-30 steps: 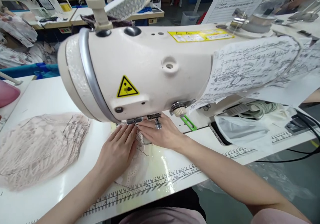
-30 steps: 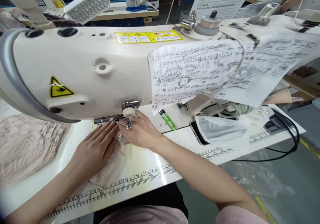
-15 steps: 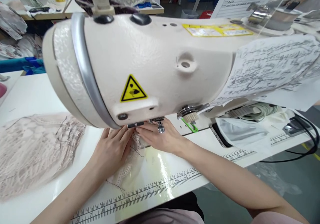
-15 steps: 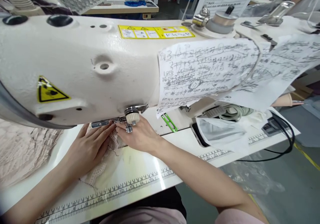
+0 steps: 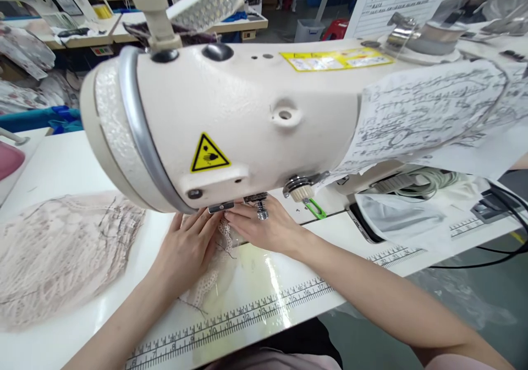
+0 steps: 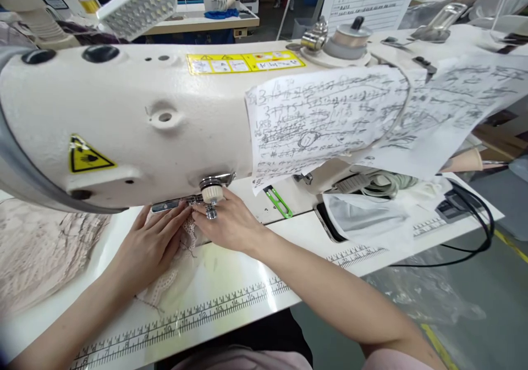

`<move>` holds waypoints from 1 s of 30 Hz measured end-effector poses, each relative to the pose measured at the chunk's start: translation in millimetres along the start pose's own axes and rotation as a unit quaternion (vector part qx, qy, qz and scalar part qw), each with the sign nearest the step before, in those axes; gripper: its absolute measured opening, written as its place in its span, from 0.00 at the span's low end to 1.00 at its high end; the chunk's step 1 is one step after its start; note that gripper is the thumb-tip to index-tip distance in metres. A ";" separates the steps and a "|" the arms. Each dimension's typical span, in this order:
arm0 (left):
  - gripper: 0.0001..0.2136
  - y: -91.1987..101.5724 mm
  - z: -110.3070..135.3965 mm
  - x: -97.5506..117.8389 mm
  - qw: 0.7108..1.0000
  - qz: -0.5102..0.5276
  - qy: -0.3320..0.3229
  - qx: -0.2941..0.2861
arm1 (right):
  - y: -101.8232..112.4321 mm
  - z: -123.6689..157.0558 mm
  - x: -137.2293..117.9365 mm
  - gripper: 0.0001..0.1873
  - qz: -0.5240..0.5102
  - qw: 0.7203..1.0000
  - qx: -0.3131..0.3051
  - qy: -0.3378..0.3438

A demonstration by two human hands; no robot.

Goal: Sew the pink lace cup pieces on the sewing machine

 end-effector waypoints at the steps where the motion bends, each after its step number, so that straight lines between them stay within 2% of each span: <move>1: 0.21 0.4 -0.3 -0.1 1.000 -0.002 0.000 0.001 | 0.1 -0.1 -0.2 0.11 0.001 1.000 -0.001 0.002; 7: 0.21 -0.2 0.4 -4.8 1.000 -0.003 0.004 -0.015 | 1.9 0.8 -0.8 0.11 0.001 1.000 0.024 0.012; 12: 0.21 -1.9 0.9 -6.9 1.000 -0.017 -0.010 -0.025 | -1.0 2.7 -1.2 0.10 -0.004 1.000 0.016 0.006; 14: 0.20 6.1 -1.2 -2.4 0.999 -0.025 -0.024 -0.012 | -0.8 3.8 -1.2 0.10 -0.004 1.000 0.025 0.006; 17: 0.18 33.3 -1.1 12.1 0.997 -0.029 -0.070 0.034 | 0.0 5.3 -1.2 0.13 -0.016 0.999 0.037 0.011; 19: 0.14 53.7 7.6 23.7 0.991 -0.012 -0.122 0.056 | -0.7 6.0 -2.2 0.15 -0.028 0.999 0.030 0.022; 21: 0.09 68.3 26.4 34.9 0.979 0.005 -0.193 0.063 | -2.7 6.7 -5.1 0.17 -0.041 0.998 0.011 0.041; 23: 0.08 71.4 52.0 43.1 0.964 -0.013 -0.260 0.052 | -4.3 7.5 -8.8 0.18 -0.051 0.997 -0.003 0.062; 25: 0.07 63.9 75.1 45.5 0.957 -0.057 -0.284 0.024 | -4.5 8.1 -11.1 0.18 -0.055 0.996 -0.005 0.074; 28: 0.11 54.9 90.7 41.1 0.971 -0.070 -0.229 0.007 | -2.9 8.3 -10.8 0.17 -0.070 0.995 -0.003 0.075; 30: 0.12 57.7 87.2 32.0 0.991 -0.024 -0.129 0.009 | -1.9 8.1 -9.9 0.14 -0.095 0.993 -0.010 0.074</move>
Point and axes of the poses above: each hand's wrist, its own z-axis away from the middle knuckle, its own y-axis out of the back of the hand, x = y × z, the point moved 7 cm from there along -z, towards the middle knuckle, and after that the axes turned 1 degree about z, right-handed, at the moved point
